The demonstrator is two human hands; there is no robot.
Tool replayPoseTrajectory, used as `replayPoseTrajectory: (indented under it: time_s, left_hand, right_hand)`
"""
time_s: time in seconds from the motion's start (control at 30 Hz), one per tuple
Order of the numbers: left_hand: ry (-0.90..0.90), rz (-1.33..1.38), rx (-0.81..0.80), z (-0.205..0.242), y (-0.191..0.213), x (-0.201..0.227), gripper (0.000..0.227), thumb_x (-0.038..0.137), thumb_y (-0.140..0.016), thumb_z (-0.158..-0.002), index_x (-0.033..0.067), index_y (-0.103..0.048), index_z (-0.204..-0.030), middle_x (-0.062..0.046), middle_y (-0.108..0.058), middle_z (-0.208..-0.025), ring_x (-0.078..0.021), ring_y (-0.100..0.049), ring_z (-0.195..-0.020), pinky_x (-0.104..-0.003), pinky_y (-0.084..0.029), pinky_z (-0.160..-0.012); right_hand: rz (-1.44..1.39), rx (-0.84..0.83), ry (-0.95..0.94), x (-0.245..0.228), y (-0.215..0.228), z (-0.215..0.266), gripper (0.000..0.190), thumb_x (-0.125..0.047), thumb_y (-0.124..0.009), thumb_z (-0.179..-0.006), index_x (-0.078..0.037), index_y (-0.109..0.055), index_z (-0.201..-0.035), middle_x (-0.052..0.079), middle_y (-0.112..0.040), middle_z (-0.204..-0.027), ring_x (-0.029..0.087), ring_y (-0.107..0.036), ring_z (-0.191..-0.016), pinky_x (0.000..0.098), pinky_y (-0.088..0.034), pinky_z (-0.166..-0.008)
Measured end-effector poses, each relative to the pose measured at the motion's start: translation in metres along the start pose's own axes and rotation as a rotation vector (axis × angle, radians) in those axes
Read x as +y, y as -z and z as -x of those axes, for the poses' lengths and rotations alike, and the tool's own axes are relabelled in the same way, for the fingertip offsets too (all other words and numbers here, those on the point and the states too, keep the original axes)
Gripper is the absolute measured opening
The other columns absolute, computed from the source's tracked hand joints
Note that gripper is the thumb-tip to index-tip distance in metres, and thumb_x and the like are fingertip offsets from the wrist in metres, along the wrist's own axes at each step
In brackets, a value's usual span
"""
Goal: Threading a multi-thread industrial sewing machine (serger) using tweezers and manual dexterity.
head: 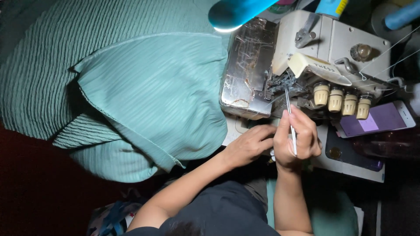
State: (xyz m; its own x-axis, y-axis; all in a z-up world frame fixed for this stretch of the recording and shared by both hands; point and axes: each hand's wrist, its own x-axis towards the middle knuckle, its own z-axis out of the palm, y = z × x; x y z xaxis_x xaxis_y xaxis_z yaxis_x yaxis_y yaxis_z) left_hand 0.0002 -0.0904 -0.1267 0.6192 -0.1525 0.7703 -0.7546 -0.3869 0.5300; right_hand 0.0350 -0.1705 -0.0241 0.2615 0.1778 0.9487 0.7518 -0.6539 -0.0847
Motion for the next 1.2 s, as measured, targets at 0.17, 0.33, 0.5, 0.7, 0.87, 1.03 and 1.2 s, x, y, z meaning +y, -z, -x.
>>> replayPoseTrajectory:
  time_s: [0.17,0.33,0.5,0.7,0.87,1.03,1.2]
  left_hand:
    - [0.043,0.032,-0.003,0.007,0.001,-0.002,0.016,0.006,-0.044,-0.101,0.005,-0.06,-0.103,-0.013,-0.058,-0.115,-0.03,-0.06,-0.111,-0.037,-0.051,-0.091]
    - [0.04,0.014,0.01,0.008,-0.002,-0.004,0.016,0.009,-0.046,-0.101,0.0055,-0.061,-0.099,-0.012,-0.059,-0.111,-0.0282,-0.061,-0.11,-0.036,-0.052,-0.09]
    - [0.019,-0.011,0.008,0.005,-0.001,-0.003,0.016,0.009,-0.046,-0.101,0.0049,-0.06,-0.096,-0.013,-0.06,-0.108,-0.029,-0.061,-0.107,-0.037,-0.052,-0.088]
    - [-0.027,-0.05,0.009,0.003,0.001,-0.003,0.02,0.008,-0.042,-0.102,0.0041,-0.06,-0.093,-0.013,-0.057,-0.1,-0.0297,-0.061,-0.1,-0.037,-0.052,-0.084]
    - [-0.037,-0.067,0.021,0.002,0.003,-0.002,0.022,0.008,-0.041,-0.102,0.0033,-0.059,-0.091,-0.014,-0.057,-0.099,-0.0298,-0.061,-0.097,-0.037,-0.052,-0.082]
    - [-0.046,-0.069,0.02,0.005,0.0,-0.004,0.023,0.008,-0.04,-0.102,0.0026,-0.059,-0.092,-0.014,-0.056,-0.095,-0.0304,-0.06,-0.095,-0.038,-0.051,-0.083]
    - [-0.058,-0.117,0.006,0.013,-0.007,-0.01,0.021,0.01,-0.042,-0.102,0.0044,-0.06,-0.093,-0.012,-0.055,-0.091,-0.0288,-0.061,-0.092,-0.037,-0.051,-0.083]
  right_hand:
    - [-0.034,0.009,-0.052,-0.006,-0.001,0.004,0.018,0.011,-0.078,-0.085,0.005,-0.063,-0.077,0.019,-0.074,-0.083,0.031,-0.071,-0.068,0.0345,-0.057,-0.062]
    - [-0.034,0.058,-0.065,0.002,-0.009,0.002,0.018,0.011,-0.077,-0.085,0.006,-0.062,-0.076,0.019,-0.073,-0.082,0.031,-0.071,-0.068,0.0341,-0.056,-0.062]
    - [-0.028,0.048,-0.102,-0.003,-0.003,0.007,0.018,0.009,-0.077,-0.085,0.005,-0.063,-0.076,0.018,-0.073,-0.081,0.03,-0.071,-0.069,0.0316,-0.056,-0.064]
    - [0.011,0.082,-0.111,-0.004,-0.013,0.002,0.016,0.01,-0.078,-0.084,0.006,-0.063,-0.077,0.019,-0.073,-0.083,0.031,-0.071,-0.07,0.0331,-0.056,-0.065]
    - [0.0,0.101,-0.16,-0.004,-0.014,0.008,0.018,0.008,-0.077,-0.085,0.004,-0.063,-0.075,0.017,-0.072,-0.079,0.03,-0.071,-0.068,0.032,-0.056,-0.064]
    - [-0.016,0.104,-0.175,-0.005,-0.016,0.005,0.017,0.008,-0.077,-0.085,0.005,-0.062,-0.076,0.018,-0.072,-0.08,0.03,-0.071,-0.07,0.0316,-0.056,-0.065]
    - [0.014,0.079,-0.189,-0.005,-0.019,0.006,0.017,0.008,-0.076,-0.085,0.005,-0.063,-0.076,0.017,-0.072,-0.08,0.03,-0.071,-0.069,0.0331,-0.056,-0.064]
